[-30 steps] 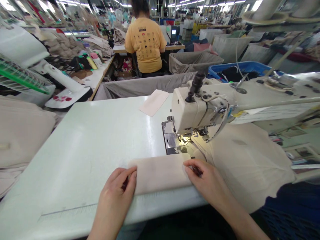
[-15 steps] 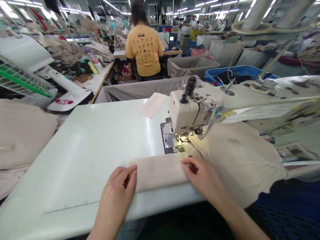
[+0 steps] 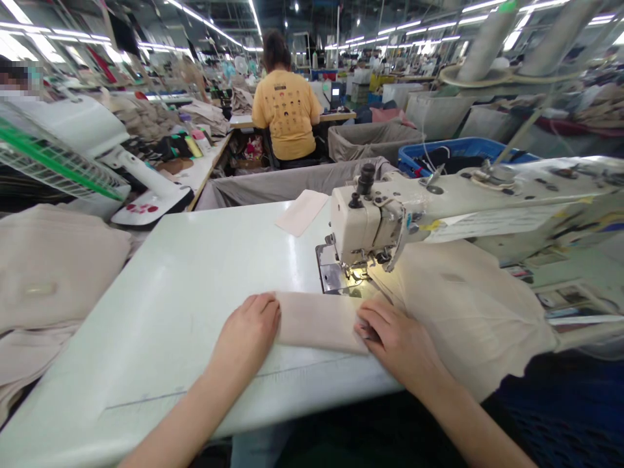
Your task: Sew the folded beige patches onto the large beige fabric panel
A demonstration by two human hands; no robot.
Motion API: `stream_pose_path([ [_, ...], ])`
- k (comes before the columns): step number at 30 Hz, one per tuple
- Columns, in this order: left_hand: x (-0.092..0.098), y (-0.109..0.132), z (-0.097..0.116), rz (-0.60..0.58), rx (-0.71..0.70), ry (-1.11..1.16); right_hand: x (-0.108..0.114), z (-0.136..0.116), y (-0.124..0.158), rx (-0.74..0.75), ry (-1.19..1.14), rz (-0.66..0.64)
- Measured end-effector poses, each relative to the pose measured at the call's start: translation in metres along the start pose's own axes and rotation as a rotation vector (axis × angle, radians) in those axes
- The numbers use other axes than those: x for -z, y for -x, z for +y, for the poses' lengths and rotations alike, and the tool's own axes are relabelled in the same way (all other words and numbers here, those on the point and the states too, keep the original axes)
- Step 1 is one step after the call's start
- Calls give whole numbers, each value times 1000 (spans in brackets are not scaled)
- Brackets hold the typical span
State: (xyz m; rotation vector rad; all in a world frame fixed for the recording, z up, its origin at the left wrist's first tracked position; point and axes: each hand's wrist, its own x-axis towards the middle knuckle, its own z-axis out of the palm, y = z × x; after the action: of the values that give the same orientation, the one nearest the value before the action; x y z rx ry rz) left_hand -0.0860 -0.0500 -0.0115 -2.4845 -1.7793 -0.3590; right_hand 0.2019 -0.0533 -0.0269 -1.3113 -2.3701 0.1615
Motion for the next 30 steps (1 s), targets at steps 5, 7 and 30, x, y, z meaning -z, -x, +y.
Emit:
stream_pose_path([
  [5,3,-61,26,-170,72,-152,-3,-10,-3,-36,3,6],
  [7,-1,-82,36,-171,29,-134,-4,-14,-2,-52,5,-3],
  [30,-34,-143,27,-217,-227,111,-12,-12,-8,-104,-23,57],
])
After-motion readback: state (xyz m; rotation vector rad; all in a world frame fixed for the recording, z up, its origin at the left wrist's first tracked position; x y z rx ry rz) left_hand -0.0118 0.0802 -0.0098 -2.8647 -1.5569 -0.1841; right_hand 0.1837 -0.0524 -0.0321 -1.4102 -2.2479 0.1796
